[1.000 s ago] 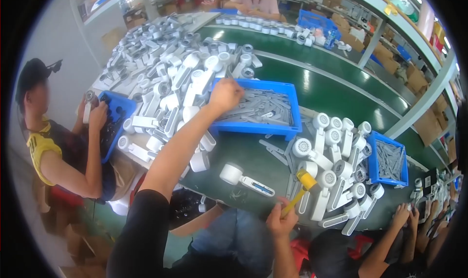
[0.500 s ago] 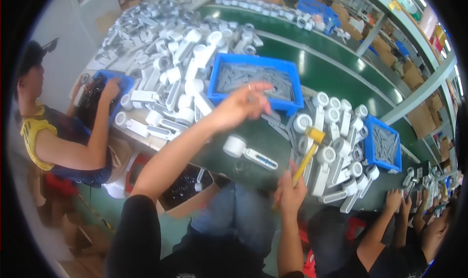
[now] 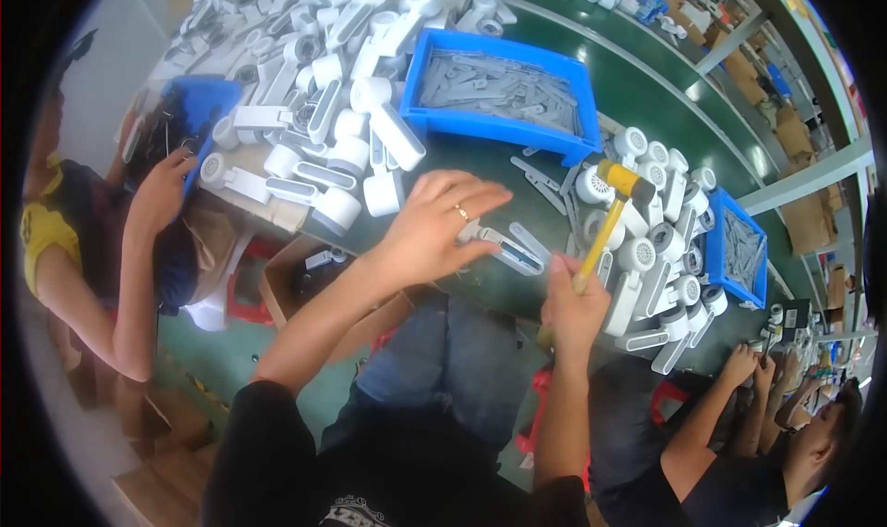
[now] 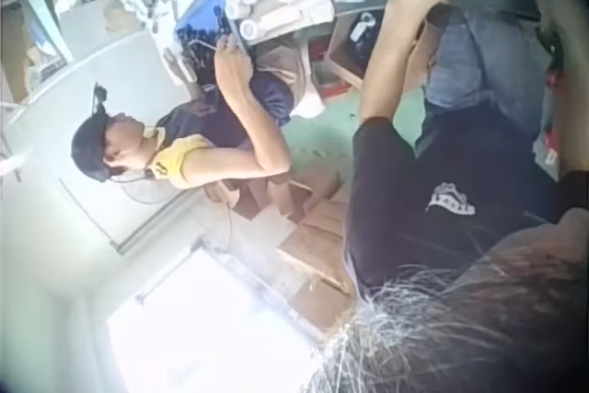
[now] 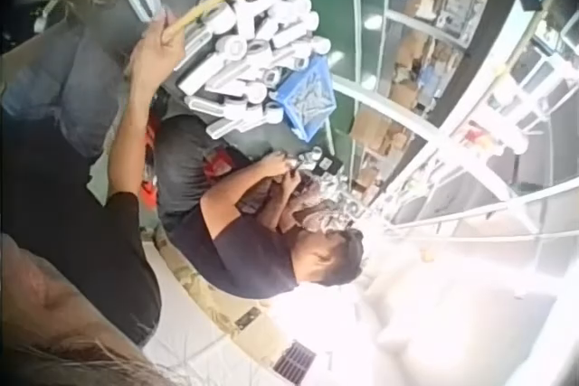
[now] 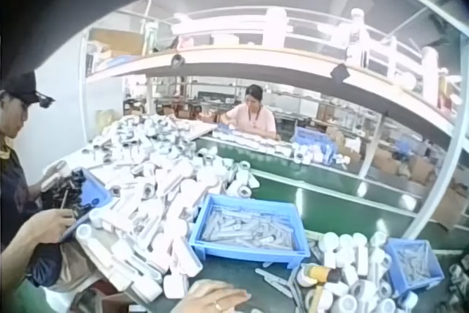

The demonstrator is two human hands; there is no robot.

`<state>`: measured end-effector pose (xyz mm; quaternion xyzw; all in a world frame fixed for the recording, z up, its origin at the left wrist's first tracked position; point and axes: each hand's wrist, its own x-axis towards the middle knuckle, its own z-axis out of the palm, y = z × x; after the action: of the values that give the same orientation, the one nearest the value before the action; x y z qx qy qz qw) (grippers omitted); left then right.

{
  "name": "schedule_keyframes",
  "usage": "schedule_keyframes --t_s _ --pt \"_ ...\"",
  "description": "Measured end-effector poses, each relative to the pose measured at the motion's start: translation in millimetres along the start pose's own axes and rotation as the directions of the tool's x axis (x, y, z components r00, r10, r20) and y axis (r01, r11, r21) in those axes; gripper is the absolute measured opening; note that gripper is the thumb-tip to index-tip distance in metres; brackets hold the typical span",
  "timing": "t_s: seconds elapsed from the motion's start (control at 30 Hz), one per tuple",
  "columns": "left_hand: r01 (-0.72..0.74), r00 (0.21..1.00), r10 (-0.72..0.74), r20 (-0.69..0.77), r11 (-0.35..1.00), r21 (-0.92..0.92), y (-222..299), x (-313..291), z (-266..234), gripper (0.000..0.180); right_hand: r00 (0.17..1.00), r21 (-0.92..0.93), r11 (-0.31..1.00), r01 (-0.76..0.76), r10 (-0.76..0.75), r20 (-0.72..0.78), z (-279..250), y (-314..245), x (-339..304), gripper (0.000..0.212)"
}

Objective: The person assembles electronic components by hammering metal pins into white plastic housings with a small hammer.

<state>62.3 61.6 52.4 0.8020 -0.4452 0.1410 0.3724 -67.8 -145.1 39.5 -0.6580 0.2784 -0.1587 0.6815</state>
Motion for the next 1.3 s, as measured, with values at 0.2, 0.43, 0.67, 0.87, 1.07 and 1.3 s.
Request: schedule_keyframes --t_s 0.2,0.43,0.67,0.87,1.07,1.3 --pt "0.025 0.998 -0.020 0.055 0.995 -0.093 -25 -20 35 0.073 0.989 -0.127 0.990 -0.060 0.076 0.128 11 9 15 0.020" --pt "0.043 0.998 -0.049 -0.029 0.986 -0.158 -33 -21 43 0.055 0.980 -0.327 0.944 0.029 0.037 0.195 2 20 24 0.017" --pt "-0.261 0.960 0.256 0.110 0.964 0.041 -38 -15 37 0.020 0.964 -0.430 0.896 -0.114 0.204 0.169 14 -19 21 0.037" --pt "-0.261 0.955 0.251 0.159 0.964 0.047 -30 -11 32 0.025 0.889 -0.232 0.915 -0.330 0.384 0.251 7 -4 24 0.039" --pt "-0.358 0.922 0.349 0.167 0.933 0.024 -38 -7 50 0.039 0.941 -0.261 0.944 -0.202 0.261 0.217 3 4 11 0.040" --pt "-0.347 0.934 0.344 0.097 0.938 0.014 -32 -4 46 0.019 0.975 -0.498 0.865 0.059 0.056 0.214 -43 -40 -99 0.057"
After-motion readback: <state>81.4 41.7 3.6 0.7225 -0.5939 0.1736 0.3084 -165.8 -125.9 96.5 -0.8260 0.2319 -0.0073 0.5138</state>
